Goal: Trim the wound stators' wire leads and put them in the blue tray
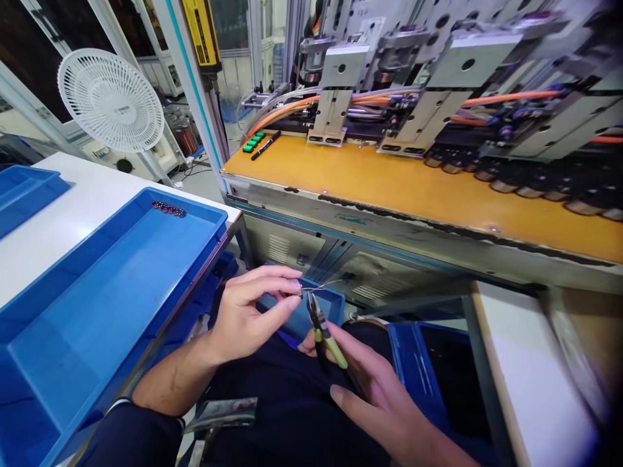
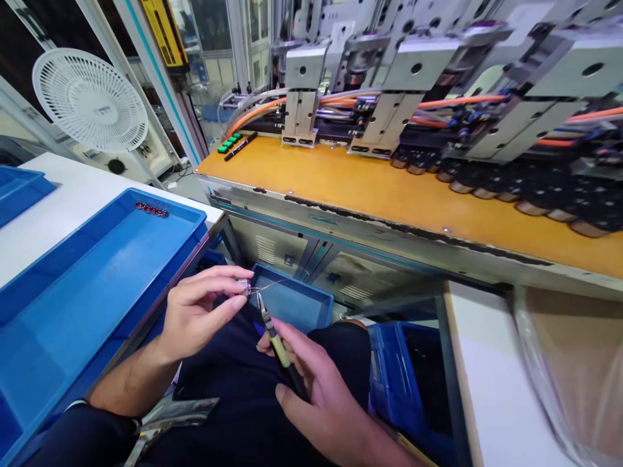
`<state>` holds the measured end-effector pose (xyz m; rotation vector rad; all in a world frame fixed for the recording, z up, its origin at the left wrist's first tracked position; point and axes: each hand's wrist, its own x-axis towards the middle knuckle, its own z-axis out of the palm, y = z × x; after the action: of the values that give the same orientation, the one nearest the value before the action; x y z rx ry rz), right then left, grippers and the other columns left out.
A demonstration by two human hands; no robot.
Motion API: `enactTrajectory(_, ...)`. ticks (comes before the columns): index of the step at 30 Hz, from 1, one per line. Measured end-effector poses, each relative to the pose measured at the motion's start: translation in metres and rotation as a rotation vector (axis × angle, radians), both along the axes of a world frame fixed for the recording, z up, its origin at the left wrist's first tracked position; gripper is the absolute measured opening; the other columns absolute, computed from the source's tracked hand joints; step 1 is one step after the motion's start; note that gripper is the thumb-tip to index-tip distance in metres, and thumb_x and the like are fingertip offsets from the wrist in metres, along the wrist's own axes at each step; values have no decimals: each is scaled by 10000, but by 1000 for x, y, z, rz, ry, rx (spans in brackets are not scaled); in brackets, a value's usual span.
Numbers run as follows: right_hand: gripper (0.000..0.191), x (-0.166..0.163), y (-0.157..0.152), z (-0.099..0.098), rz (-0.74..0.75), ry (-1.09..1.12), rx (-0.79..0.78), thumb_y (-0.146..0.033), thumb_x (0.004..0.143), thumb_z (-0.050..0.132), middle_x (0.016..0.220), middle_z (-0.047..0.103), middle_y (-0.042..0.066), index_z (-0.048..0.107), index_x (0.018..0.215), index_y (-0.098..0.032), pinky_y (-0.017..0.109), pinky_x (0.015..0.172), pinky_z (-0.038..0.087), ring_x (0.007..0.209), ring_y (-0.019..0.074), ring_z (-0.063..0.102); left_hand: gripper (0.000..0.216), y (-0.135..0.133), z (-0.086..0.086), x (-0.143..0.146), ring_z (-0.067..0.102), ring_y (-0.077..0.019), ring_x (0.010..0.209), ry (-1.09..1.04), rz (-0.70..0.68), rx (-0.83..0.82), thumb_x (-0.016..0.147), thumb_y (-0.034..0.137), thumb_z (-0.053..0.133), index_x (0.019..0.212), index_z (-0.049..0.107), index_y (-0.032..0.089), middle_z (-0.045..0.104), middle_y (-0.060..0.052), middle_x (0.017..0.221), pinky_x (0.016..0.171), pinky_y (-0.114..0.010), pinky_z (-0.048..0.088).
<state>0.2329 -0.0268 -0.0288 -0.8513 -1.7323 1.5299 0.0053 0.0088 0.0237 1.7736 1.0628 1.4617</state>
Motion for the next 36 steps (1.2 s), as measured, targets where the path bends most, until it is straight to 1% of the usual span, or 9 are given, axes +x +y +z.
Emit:
enactTrajectory(3,677,-2,2,1,9,-8,34,-105,849,562,1284,606,127,384,1468,-314,506,1061,426,1188,254,606,221,-1,0,-1,703,-198,950,10,0,9,777,50,697,962,734,166,735,-111,1067,843,-322,569)
enactTrajectory(6,688,-4,5,7,12,19,40,-69,837,539,1222,629,93,399,1450,-349,453,1024,477,1116,215,636,221,-1,-2,-2,706,-193,936,22,3,11,776,52,698,963,734,164,731,-114,1075,820,-309,576)
enactTrajectory(11,676,-7,8,15,-3,85,30,-42,829,527,1106,646,67,443,1421,-355,320,873,566,920,150,656,205,-1,-2,-1,707,-188,919,20,-1,7,780,60,697,954,733,160,732,-117,1068,801,-300,586)
enactTrajectory(18,605,-10,6,16,-28,79,4,-63,857,548,948,627,40,490,1383,-357,263,714,557,756,124,604,193,1,-2,0,710,-184,909,34,-3,17,781,62,695,950,733,147,735,-124,1055,794,-295,588)
enactTrajectory(22,556,-9,6,16,-15,63,-28,-100,888,544,923,611,31,482,1388,-336,248,696,530,742,117,575,196,1,-2,-1,710,-183,902,36,-2,26,777,57,697,947,733,146,736,-125,1051,784,-293,586)
enactTrajectory(26,442,-10,6,18,-37,35,-31,-164,904,545,840,597,24,549,1334,-264,231,658,500,703,115,538,207,1,-2,0,708,-189,919,31,-9,30,771,41,697,949,732,140,734,-129,1051,812,-303,576)
enactTrajectory(28,406,-11,5,19,-71,6,-80,-198,901,565,835,598,30,576,1306,-228,240,670,503,696,118,539,209,1,-2,1,706,-189,926,28,-11,28,772,35,694,947,730,145,733,-125,1052,829,-309,572)
enactTrajectory(32,421,-9,2,15,-109,3,-185,-275,896,604,856,601,29,571,1314,-233,253,714,517,693,115,542,222,3,-5,0,691,-187,930,17,-46,37,776,39,697,962,714,158,711,-116,1064,798,-304,576)
enactTrajectory(36,477,1,-2,13,-122,13,-238,-338,898,613,932,610,47,526,1362,-267,269,734,535,733,129,571,215,5,-9,-5,667,-149,859,33,-96,149,774,34,700,939,665,168,609,-103,1122,761,-306,587)
